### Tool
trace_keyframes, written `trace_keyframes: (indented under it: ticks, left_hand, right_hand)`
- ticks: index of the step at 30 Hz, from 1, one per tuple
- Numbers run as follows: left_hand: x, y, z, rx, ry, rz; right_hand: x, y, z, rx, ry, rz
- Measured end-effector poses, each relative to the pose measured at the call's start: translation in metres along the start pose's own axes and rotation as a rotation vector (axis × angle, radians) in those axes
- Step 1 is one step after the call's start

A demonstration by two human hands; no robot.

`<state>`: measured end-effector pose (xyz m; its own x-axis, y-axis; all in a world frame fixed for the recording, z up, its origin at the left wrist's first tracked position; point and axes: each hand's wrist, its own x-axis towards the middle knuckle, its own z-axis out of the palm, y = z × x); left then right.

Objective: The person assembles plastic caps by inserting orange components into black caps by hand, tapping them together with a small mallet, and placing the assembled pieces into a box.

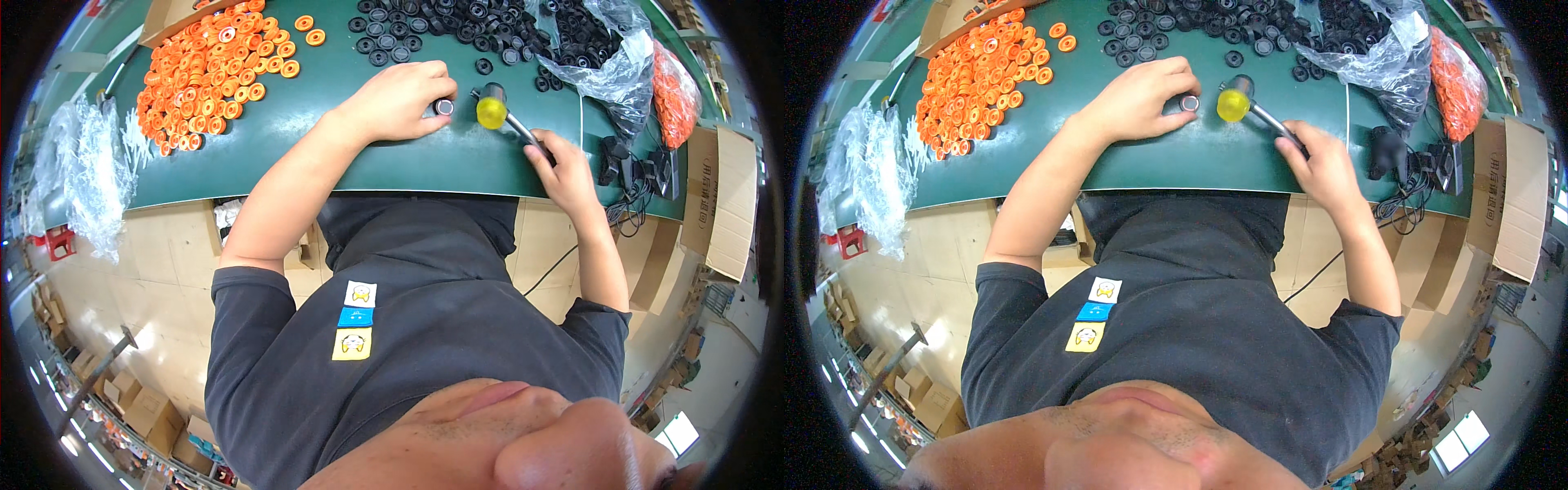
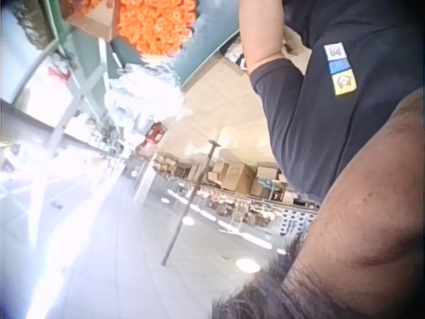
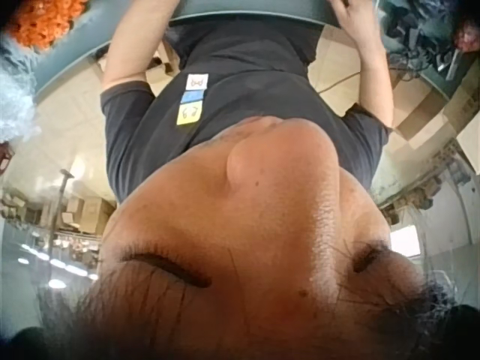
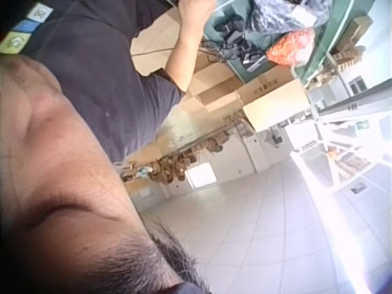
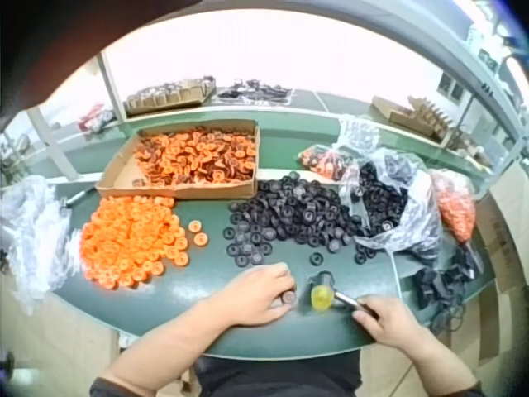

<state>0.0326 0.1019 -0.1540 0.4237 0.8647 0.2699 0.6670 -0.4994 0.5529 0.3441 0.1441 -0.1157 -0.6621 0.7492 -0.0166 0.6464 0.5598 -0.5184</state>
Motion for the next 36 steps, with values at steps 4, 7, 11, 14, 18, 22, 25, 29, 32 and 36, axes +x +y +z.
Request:
trace_keyframes:
  ticks: [4, 7, 11, 14, 18, 22, 25, 29, 32, 36]
  left_hand:
    - [0.000, -0.003, -0.002, -0.114, 0.158, -0.051]
    - [0.011, -0.007, -0.012, -0.116, 0.298, -0.029]
    - [0.038, -0.041, -0.057, 0.201, 0.349, -0.053]
    - [0.059, -0.072, -0.114, 0.429, 0.378, -0.310]
    - [0.038, -0.098, -0.163, 0.552, 0.611, -0.390]
    - [-0.002, -0.099, -0.162, 0.482, 0.011, -0.712]
    - [-0.036, -0.089, -0.130, 0.593, -0.029, -0.486]
    - [-0.033, -0.095, -0.111, 0.627, 0.038, -0.436]
    - [-0.012, -0.083, -0.109, 0.580, 0.244, -0.434]
    - [0.033, -0.031, -0.064, -0.462, 0.502, -0.338]
  right_hand:
    - [0.013, 0.026, -0.007, -0.187, 0.033, -0.166]
    - [0.037, 0.017, -0.003, -0.146, 0.121, -0.276]
    - [0.089, -0.006, 0.016, -0.009, 0.159, -0.226]
    - [0.114, -0.023, 0.026, -0.082, 0.113, -0.139]
    - [0.124, -0.032, 0.035, -0.201, 0.103, -0.067]
    - [0.125, -0.028, 0.039, -0.123, 0.144, -0.073]
    - [0.125, -0.027, 0.041, -0.090, 0.133, -0.123]
    - [0.122, -0.025, 0.042, 0.058, 0.232, -0.189]
    - [0.122, -0.021, 0.037, 0.209, 0.216, -0.197]
    - [0.123, -0.017, 0.037, 0.539, 0.230, -0.189]
